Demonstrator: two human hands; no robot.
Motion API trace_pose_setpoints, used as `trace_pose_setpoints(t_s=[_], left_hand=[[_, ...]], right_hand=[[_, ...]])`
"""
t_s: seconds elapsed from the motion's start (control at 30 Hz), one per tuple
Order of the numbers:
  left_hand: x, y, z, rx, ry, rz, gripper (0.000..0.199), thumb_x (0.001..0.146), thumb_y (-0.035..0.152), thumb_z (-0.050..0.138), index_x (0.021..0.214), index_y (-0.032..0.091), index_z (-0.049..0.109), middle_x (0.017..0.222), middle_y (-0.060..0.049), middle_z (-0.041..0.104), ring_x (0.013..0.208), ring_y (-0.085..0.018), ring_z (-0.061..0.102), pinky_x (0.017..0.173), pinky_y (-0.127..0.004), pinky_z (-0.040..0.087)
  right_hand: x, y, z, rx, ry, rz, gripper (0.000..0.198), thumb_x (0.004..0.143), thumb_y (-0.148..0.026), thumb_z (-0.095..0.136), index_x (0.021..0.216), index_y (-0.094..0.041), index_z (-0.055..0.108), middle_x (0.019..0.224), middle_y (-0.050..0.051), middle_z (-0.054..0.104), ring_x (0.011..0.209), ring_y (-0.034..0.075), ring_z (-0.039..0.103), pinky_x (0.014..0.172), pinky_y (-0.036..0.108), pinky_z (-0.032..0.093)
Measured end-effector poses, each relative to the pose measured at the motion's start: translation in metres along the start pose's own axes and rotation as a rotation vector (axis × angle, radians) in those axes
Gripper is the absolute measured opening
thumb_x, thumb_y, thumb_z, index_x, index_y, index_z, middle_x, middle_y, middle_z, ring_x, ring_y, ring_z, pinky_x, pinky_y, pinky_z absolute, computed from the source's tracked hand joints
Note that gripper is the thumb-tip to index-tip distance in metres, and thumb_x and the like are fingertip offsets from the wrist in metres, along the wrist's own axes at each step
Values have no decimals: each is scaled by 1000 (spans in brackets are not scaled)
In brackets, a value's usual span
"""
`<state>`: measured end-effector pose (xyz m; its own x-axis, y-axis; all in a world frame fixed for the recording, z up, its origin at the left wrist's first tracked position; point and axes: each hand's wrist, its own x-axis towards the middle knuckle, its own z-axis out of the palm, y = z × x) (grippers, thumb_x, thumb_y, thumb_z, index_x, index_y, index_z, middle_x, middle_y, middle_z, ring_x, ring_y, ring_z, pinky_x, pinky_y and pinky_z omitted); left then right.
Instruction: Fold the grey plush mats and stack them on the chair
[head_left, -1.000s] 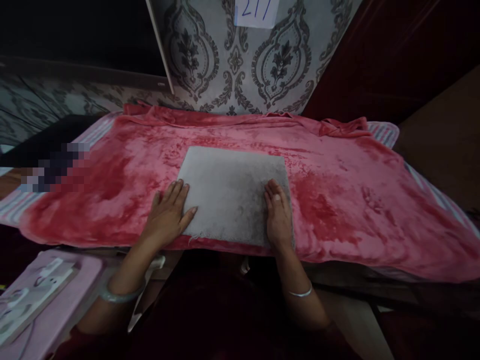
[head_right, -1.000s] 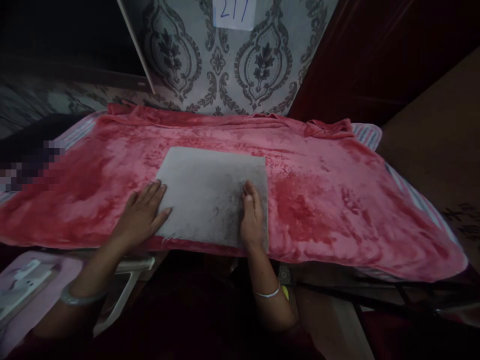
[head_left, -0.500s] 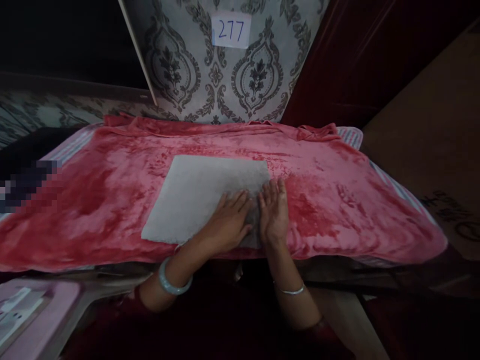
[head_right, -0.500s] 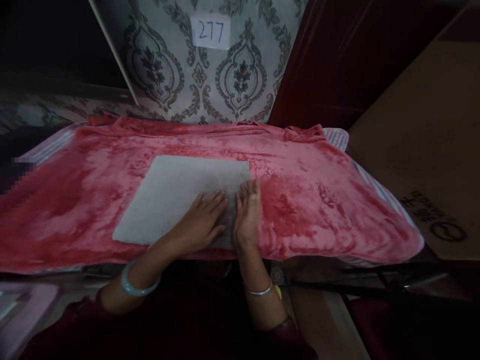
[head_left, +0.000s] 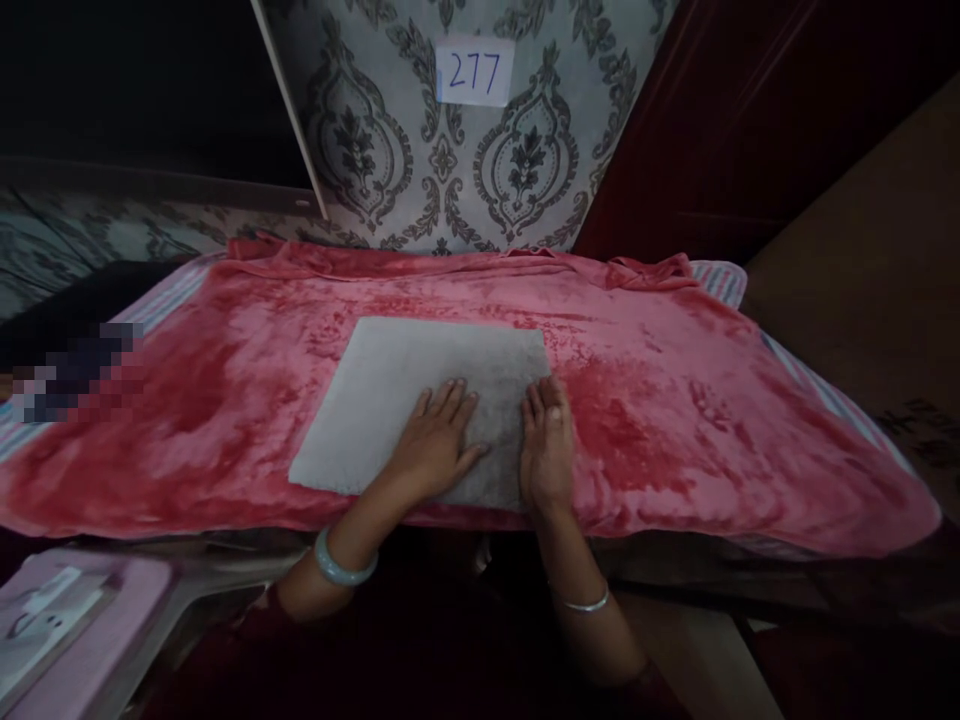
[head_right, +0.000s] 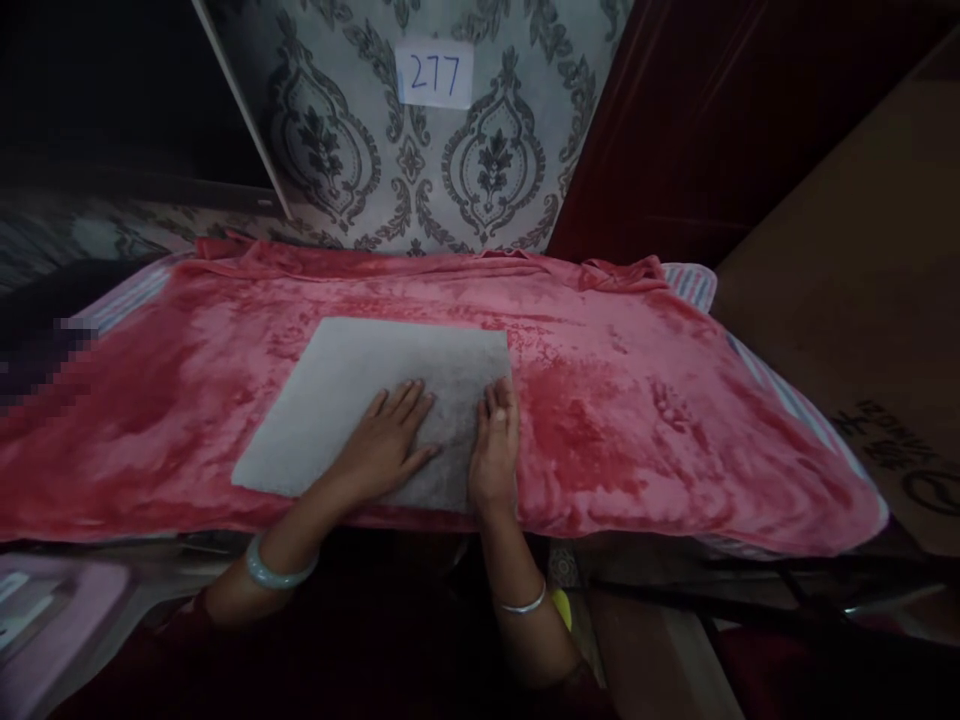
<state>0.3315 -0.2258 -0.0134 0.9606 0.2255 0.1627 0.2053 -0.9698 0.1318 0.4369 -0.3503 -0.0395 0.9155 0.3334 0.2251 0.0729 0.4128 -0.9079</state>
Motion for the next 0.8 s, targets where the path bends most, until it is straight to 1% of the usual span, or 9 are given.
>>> trace_pose_setpoints(t_s=[0.2, 0.3, 0.37, 0.4, 0.47, 0.57, 0.67, 0.73, 0.8], left_hand=[[-31, -61, -13, 57, 44, -203, 72, 100, 59, 39, 155, 12, 41, 165, -20, 33, 155, -35, 28, 124, -58, 26], [-38, -75, -23, 98, 27, -308, 70, 101, 55, 36, 154, 11, 42, 165, -22, 33, 154, -37, 28, 122, -63, 26], [-33, -74, -30, 112, 4, -326, 68, 101, 51, 37, 155, 10, 41, 165, -22, 32, 155, -36, 27, 122, -63, 24], [-27, -70, -34, 110, -11, -301, 67, 101, 50, 39, 155, 11, 40, 166, -21, 31, 155, -35, 26, 123, -62, 23], [-9, -59, -41, 88, -50, -184, 67, 100, 48, 42, 157, 12, 38, 167, -20, 29, 156, -33, 24, 125, -58, 22], [27, -39, -47, 63, -124, -1, 70, 99, 46, 46, 159, 12, 34, 168, -19, 26, 157, -31, 21, 126, -56, 18], [59, -27, -44, 69, -139, 30, 68, 100, 42, 46, 159, 11, 34, 168, -20, 27, 157, -32, 22, 127, -56, 16], [70, -26, -34, 67, -127, -10, 66, 100, 41, 45, 159, 12, 34, 167, -19, 28, 157, -33, 23, 126, -58, 16], [73, -28, -21, 58, -128, -47, 67, 101, 43, 43, 160, 14, 33, 168, -18, 26, 157, -33, 20, 126, -61, 14]], right_hand=[[0, 6, -2, 15, 4, -6, 58, 101, -58, 41, 151, -28, 46, 164, 10, 36, 146, 23, 43, 122, 53, 34], [0, 4, -3, 16, 23, 26, 61, 99, -61, 44, 150, -26, 48, 164, 12, 37, 145, 25, 45, 122, 52, 34], [3, -5, -3, -11, 20, 50, 63, 97, -61, 48, 149, -25, 50, 162, 12, 40, 144, 26, 46, 122, 52, 33], [8, -12, -1, -45, 7, 41, 63, 97, -61, 49, 148, -26, 51, 161, 11, 42, 144, 26, 45, 122, 52, 32], [22, -26, 6, -141, -49, -22, 61, 96, -60, 52, 148, -28, 52, 160, 8, 44, 146, 26, 43, 124, 52, 29], [60, -36, 27, -254, -171, -137, 59, 95, -59, 52, 146, -28, 54, 158, 7, 47, 147, 24, 40, 125, 49, 25], [101, -18, 51, -280, -233, -120, 58, 95, -59, 48, 141, -24, 57, 153, 9, 52, 144, 23, 43, 122, 48, 30], [119, 7, 59, -286, -203, -75, 57, 94, -58, 46, 136, -23, 59, 149, 10, 55, 139, 23, 47, 119, 49, 34], [126, 32, 59, -286, -167, -71, 56, 92, -57, 46, 133, -22, 60, 144, 12, 59, 133, 23, 52, 117, 50, 37]])
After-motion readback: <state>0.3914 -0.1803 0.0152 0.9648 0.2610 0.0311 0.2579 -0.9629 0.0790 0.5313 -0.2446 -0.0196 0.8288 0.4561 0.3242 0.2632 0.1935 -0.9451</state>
